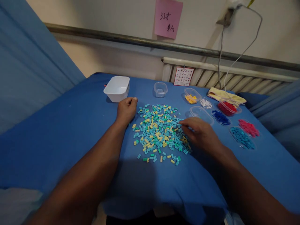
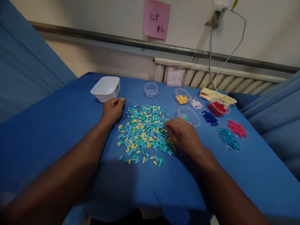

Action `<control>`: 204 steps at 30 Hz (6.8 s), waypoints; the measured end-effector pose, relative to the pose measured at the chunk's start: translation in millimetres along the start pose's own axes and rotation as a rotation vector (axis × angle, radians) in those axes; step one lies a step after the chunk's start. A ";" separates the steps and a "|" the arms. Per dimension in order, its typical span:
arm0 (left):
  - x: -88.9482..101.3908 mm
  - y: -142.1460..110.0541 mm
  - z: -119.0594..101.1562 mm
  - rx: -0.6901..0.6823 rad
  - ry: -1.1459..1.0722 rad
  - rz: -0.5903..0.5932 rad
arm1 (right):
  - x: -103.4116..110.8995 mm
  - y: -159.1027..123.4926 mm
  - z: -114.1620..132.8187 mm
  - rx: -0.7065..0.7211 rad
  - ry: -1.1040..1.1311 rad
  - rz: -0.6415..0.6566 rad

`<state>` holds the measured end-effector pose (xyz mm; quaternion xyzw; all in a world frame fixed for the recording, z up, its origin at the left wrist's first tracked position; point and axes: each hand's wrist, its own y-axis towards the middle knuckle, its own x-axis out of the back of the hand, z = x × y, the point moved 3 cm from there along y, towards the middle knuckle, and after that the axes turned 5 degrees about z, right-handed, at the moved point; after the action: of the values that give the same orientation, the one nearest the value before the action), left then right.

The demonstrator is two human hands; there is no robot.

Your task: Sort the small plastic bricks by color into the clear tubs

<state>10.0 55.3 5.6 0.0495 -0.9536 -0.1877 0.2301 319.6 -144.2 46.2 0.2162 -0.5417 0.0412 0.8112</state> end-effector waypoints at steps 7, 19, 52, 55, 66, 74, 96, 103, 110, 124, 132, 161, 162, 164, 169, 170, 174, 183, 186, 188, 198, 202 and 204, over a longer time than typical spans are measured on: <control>-2.3 2.3 5.7 -0.005 0.003 0.012 | -29.0 15.2 15.7 -0.027 0.096 0.199; -1.1 -0.6 -1.1 0.007 0.021 0.032 | -27.2 17.1 13.6 -0.039 0.110 0.288; -3.5 -1.8 -1.9 0.040 0.018 0.038 | -9.7 -18.8 31.1 0.310 0.250 0.302; -2.9 -2.6 -4.0 0.033 0.017 0.043 | -11.0 -19.3 16.6 0.239 0.207 0.309; -1.3 -4.8 -7.8 0.045 0.044 0.050 | -4.8 -24.2 21.2 0.198 0.162 0.377; -2.1 -3.7 -5.3 0.044 0.059 0.051 | 2.9 -23.2 24.5 0.191 0.161 0.375; -3.4 -3.2 -3.3 0.035 0.047 0.047 | -13.8 -14.6 41.3 0.054 0.111 0.393; -3.1 -3.0 -4.2 0.036 0.057 0.048 | 11.3 -14.6 17.3 -0.090 0.246 0.016; -3.5 -0.7 -1.3 0.019 0.074 0.056 | 35.7 -22.7 -46.0 -0.274 -0.028 -0.355; -3.8 -2.5 -2.8 0.028 0.062 0.041 | 10.8 -33.5 29.6 0.289 0.317 0.461; -4.5 -3.5 -6.2 0.023 0.065 0.051 | 5.3 -34.1 41.0 0.344 0.235 0.486; -5.0 -2.3 -3.0 0.009 0.076 0.054 | -22.0 -7.9 35.2 0.297 0.166 0.112; -5.3 -2.2 -2.6 0.005 0.073 0.053 | -25.3 -7.0 34.7 0.293 0.168 0.130; -5.7 -2.2 -2.5 0.002 0.069 0.055 | -27.4 -5.4 33.0 0.298 0.172 0.149; -5.4 -2.7 -5.3 0.007 0.094 0.062 | -22.5 -1.2 39.9 0.349 0.157 0.221; -5.3 -2.9 -6.0 0.006 0.097 0.064 | -22.1 -0.4 42.2 0.343 0.159 0.230; -4.6 -3.7 -7.5 0.022 0.098 0.068 | -24.5 0.9 47.5 0.330 0.161 0.240; -6.7 -3.7 -3.5 0.020 0.077 0.088 | -19.6 -1.0 47.3 0.235 0.229 0.232; -6.5 -3.9 -4.3 0.006 0.076 0.081 | -22.8 -0.6 53.4 0.242 0.123 0.292; -6.4 -4.0 -4.9 0.001 0.075 0.078 | -24.5 0.0 56.3 0.237 0.057 0.318; -7.6 -2.9 -0.7 -0.006 0.110 0.098 | -17.7 -1.8 61.4 0.250 -0.048 0.371; -7.1 -4.1 -3.4 -0.011 0.109 0.105 | -16.3 -5.8 49.1 0.158 0.074 0.369; -6.8 -4.3 -4.4 -0.010 0.106 0.103 | -15.7 -7.8 43.8 0.112 0.102 0.364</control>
<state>18.1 51.0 4.7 0.0092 -0.9405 -0.1773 0.2898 277.8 -165.9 43.7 0.1573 -0.5270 0.2283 0.8034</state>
